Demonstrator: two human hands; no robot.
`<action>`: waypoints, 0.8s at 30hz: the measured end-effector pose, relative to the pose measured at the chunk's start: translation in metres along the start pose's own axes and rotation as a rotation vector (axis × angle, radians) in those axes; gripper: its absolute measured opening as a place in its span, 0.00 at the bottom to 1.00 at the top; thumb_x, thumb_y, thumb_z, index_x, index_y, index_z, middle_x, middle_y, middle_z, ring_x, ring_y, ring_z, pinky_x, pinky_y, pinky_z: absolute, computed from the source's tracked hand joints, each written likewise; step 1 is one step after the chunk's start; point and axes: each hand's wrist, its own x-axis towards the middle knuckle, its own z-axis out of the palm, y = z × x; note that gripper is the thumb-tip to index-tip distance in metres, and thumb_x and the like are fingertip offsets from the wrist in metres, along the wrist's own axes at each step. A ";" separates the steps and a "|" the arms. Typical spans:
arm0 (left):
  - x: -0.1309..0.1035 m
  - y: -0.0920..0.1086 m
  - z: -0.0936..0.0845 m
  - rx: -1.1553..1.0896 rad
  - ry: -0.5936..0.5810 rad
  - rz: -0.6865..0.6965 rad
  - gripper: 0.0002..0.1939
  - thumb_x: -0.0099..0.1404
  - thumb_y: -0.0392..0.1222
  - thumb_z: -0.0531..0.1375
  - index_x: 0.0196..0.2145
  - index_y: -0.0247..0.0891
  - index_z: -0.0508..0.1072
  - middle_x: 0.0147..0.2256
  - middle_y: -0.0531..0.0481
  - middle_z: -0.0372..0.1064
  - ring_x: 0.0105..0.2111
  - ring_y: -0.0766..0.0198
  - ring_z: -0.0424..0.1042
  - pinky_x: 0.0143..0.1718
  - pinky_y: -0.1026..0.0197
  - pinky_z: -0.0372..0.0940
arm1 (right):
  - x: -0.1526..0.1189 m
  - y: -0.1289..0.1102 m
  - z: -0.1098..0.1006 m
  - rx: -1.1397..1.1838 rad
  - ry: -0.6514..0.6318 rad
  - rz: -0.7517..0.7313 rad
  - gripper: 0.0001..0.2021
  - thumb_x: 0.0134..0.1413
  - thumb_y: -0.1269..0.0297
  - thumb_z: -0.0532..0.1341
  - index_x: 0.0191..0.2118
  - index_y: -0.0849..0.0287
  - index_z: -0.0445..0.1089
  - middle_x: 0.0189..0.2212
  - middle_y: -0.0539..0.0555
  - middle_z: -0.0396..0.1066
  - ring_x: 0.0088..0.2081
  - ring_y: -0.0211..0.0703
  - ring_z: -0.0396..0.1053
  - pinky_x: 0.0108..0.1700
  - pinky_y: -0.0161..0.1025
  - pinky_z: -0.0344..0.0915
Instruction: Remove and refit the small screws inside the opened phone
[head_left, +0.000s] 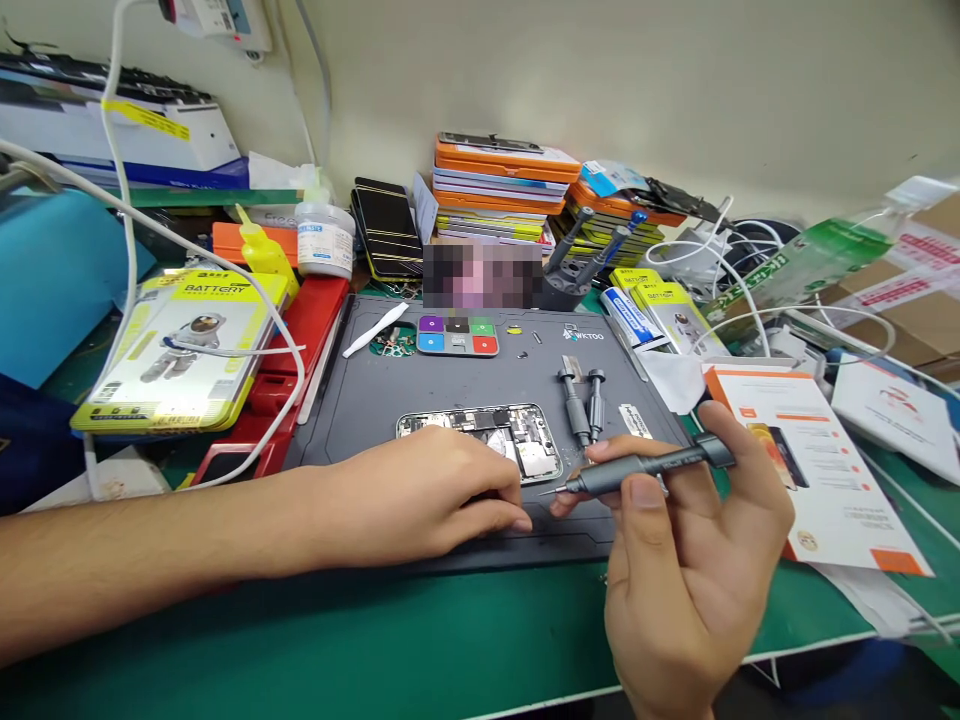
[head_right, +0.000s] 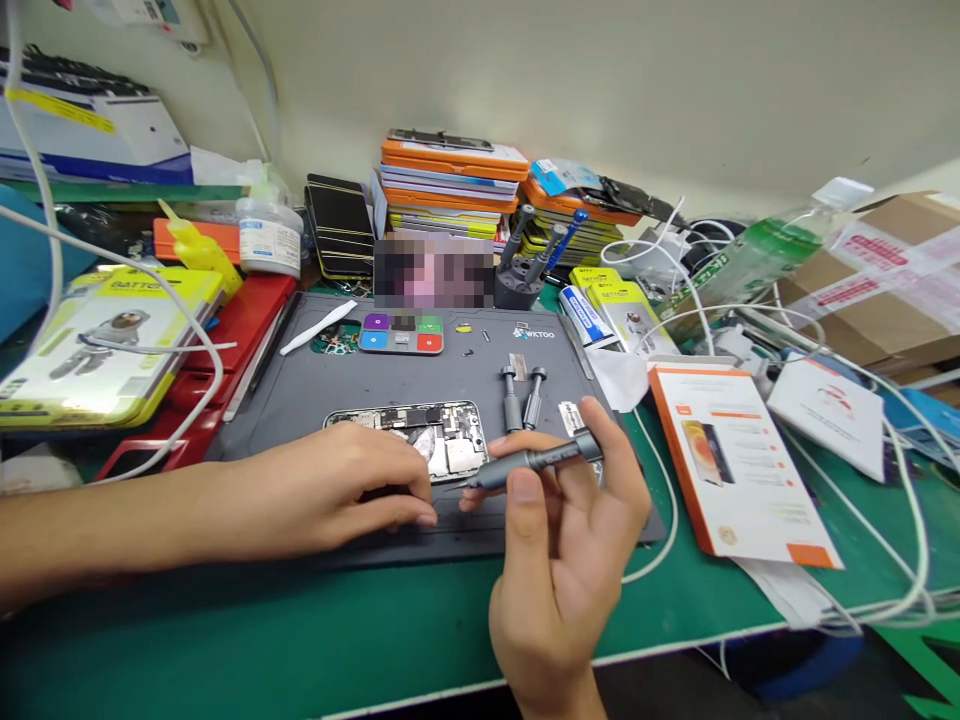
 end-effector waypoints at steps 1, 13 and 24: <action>0.000 0.001 0.000 -0.001 -0.002 -0.002 0.12 0.80 0.45 0.60 0.40 0.38 0.79 0.36 0.49 0.79 0.35 0.60 0.78 0.37 0.61 0.63 | 0.000 0.000 0.000 0.000 -0.001 -0.001 0.25 0.73 0.70 0.63 0.69 0.44 0.65 0.43 0.53 0.77 0.46 0.43 0.76 0.35 0.34 0.81; -0.001 0.002 0.001 0.053 -0.006 -0.006 0.11 0.79 0.43 0.60 0.39 0.38 0.77 0.34 0.50 0.78 0.34 0.60 0.76 0.35 0.60 0.62 | 0.005 0.003 -0.002 -0.104 -0.031 -0.092 0.26 0.73 0.70 0.61 0.71 0.45 0.62 0.44 0.53 0.77 0.39 0.41 0.78 0.33 0.36 0.81; 0.000 0.000 0.003 0.034 -0.004 -0.011 0.09 0.75 0.42 0.64 0.36 0.38 0.77 0.33 0.50 0.77 0.33 0.60 0.76 0.34 0.61 0.62 | 0.025 0.016 -0.007 -0.542 -0.310 -0.441 0.39 0.66 0.80 0.63 0.77 0.48 0.53 0.64 0.62 0.72 0.50 0.48 0.80 0.44 0.46 0.84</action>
